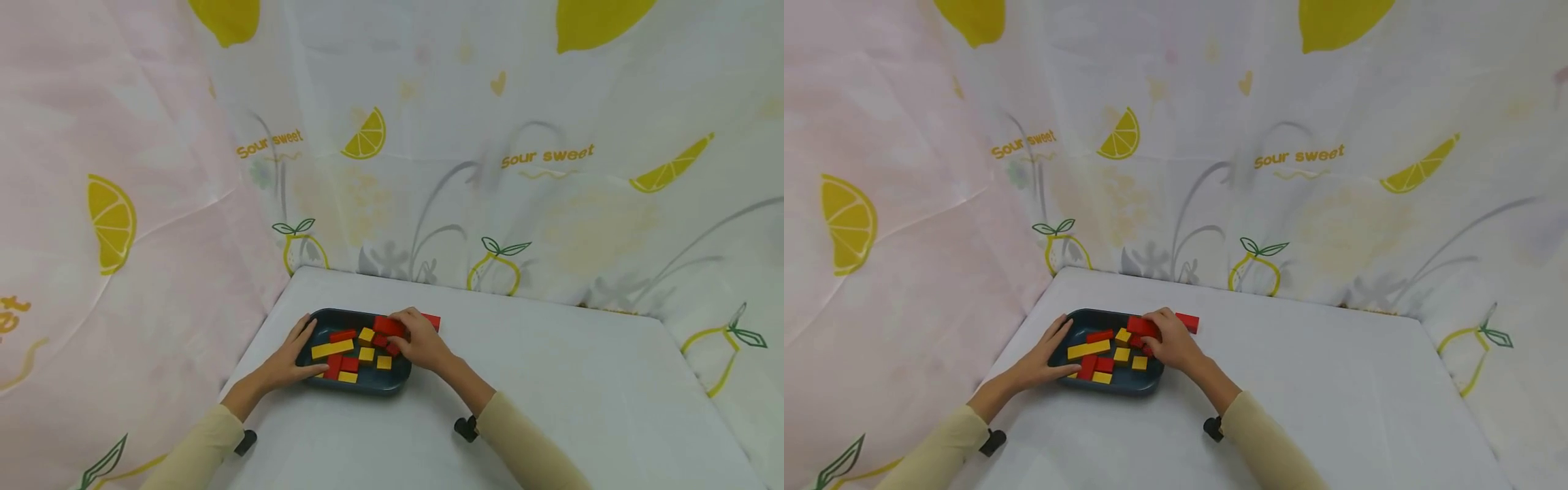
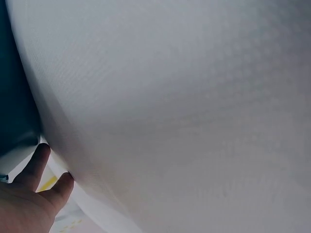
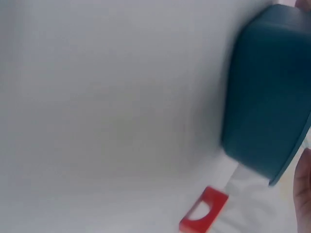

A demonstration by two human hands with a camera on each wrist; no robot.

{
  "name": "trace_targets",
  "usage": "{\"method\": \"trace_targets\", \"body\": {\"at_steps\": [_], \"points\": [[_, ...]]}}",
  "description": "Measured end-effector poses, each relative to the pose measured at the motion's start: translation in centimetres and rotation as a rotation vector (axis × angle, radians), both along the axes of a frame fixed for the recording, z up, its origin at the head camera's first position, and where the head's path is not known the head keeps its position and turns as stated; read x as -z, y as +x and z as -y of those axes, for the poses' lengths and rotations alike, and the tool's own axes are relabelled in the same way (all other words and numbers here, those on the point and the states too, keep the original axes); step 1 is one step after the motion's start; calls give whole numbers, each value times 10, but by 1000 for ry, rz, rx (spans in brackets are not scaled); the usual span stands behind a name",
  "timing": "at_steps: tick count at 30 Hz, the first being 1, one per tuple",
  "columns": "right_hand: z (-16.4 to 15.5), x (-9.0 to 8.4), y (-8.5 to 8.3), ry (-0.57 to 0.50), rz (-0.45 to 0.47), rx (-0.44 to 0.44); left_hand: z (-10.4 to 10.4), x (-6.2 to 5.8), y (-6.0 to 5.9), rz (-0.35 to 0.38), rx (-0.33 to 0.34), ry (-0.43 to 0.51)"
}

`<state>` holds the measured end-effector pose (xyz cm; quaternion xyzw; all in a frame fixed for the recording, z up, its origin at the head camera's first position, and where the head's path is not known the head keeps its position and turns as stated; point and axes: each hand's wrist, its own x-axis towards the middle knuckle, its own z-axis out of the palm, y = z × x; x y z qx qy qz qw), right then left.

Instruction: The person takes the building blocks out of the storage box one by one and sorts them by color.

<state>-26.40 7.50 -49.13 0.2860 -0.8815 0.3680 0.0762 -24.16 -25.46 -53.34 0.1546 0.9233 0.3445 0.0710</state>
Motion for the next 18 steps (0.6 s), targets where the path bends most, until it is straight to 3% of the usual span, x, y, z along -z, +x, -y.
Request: {"method": "trace_targets", "body": {"at_steps": [9, 18], "points": [[-47, 7, -12, -2, -65, 131, 0, -3, -1, -12, -8, 1], [-93, 28, -22, 54, 68, 293, 1, 2, 0, -18, 3, -4]]}}
